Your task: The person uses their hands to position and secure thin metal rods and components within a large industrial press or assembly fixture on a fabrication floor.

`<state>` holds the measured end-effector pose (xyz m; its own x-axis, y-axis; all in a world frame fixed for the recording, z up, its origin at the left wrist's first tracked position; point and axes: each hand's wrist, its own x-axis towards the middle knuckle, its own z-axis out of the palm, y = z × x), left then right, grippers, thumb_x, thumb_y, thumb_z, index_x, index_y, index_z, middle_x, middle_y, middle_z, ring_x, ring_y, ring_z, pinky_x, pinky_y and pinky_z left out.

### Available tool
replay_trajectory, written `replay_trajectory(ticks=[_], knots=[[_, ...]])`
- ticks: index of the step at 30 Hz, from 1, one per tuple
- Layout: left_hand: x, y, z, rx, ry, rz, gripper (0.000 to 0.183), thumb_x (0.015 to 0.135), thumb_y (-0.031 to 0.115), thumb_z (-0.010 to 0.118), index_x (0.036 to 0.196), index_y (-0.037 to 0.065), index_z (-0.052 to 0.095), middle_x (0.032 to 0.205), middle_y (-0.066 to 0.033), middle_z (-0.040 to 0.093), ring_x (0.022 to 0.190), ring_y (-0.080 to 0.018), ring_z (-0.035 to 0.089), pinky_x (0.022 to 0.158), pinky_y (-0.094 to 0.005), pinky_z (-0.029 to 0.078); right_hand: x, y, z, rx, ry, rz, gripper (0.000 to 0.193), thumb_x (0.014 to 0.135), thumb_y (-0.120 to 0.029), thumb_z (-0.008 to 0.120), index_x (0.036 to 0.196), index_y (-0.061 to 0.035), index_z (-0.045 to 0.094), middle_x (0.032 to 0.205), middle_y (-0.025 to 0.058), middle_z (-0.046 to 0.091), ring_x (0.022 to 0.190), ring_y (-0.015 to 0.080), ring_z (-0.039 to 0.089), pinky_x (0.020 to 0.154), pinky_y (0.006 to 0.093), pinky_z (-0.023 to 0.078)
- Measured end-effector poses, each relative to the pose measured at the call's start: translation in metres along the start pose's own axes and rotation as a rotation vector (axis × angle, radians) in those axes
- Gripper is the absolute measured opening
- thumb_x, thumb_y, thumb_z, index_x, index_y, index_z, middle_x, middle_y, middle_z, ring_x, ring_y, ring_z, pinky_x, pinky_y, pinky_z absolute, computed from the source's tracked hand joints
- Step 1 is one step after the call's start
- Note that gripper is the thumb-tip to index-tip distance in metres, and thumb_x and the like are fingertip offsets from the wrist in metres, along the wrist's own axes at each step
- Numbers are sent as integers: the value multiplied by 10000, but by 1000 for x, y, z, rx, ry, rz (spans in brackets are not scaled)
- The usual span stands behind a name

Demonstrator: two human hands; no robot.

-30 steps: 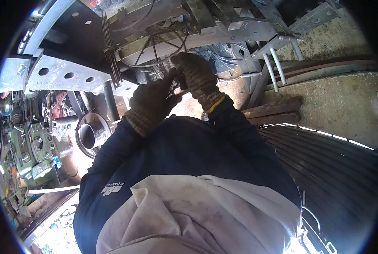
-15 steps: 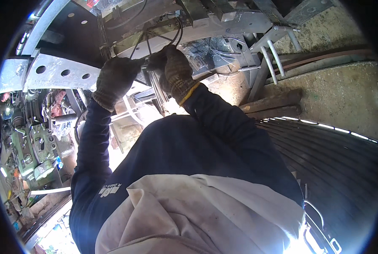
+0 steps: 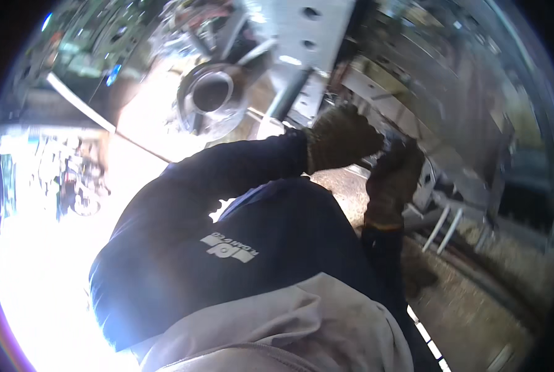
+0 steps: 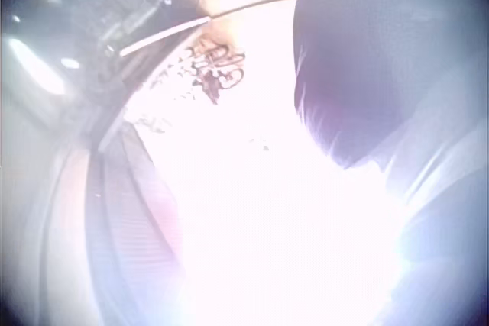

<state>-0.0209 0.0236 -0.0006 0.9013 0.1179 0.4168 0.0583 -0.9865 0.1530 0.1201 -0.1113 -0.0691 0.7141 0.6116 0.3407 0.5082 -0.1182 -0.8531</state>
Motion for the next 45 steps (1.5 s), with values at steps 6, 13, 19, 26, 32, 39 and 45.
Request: replay_trajectory(ticks=[6,13,19,26,32,39,45], knots=[[-90,0,-63,-110,294,-320,277,955,106,588,1216,90,680,803,-96,701,707,-282,705,613,-401,563,-2,-92,19,446,-522,2,199,1024,-143,584,1175,-18,616,1029,53,639,814,116,606,700,280,516],[-226,-61,-126,62,360,-766,199,898,26,670,1084,82,714,947,-52,737,775,-122,740,652,-238,607,12,-91,54,7,-698,-298,313,1055,-148,509,1316,-9,613,1053,65,646,778,115,606,665,267,518],[-300,-122,-138,-192,281,-1307,299,941,140,685,1227,60,710,1002,-71,765,842,-131,751,676,-275,601,17,-5,80,-106,-349,-298,332,1078,-225,497,1296,-25,647,939,14,622,739,84,566,634,262,470],[-326,-188,-86,590,-45,-1070,266,1008,234,548,939,39,715,920,-180,734,795,-332,734,654,-442,571,19,27,93,19,-410,-25,401,1093,-338,458,1267,-33,651,861,-7,629,731,86,569,642,278,470],[-304,-173,-89,476,-11,-1216,338,1006,341,572,926,39,702,863,-216,717,826,-427,707,679,-531,537,22,-58,107,372,-368,429,458,1081,-435,472,1187,-41,681,853,9,658,708,115,596,634,292,484],[-293,-170,-112,341,-50,-1264,464,993,467,557,1016,29,709,921,-248,721,893,-453,698,744,-555,535,51,-37,114,253,-625,389,497,1029,-532,542,1008,-63,705,801,18,666,633,122,600,601,295,488],[-280,-170,-137,346,-70,-1224,413,982,401,602,1136,37,720,1015,-231,731,940,-405,711,815,-489,557,40,-35,116,234,-513,121,350,1002,-400,623,878,-79,689,644,32,614,567,123,581,540,306,455]])
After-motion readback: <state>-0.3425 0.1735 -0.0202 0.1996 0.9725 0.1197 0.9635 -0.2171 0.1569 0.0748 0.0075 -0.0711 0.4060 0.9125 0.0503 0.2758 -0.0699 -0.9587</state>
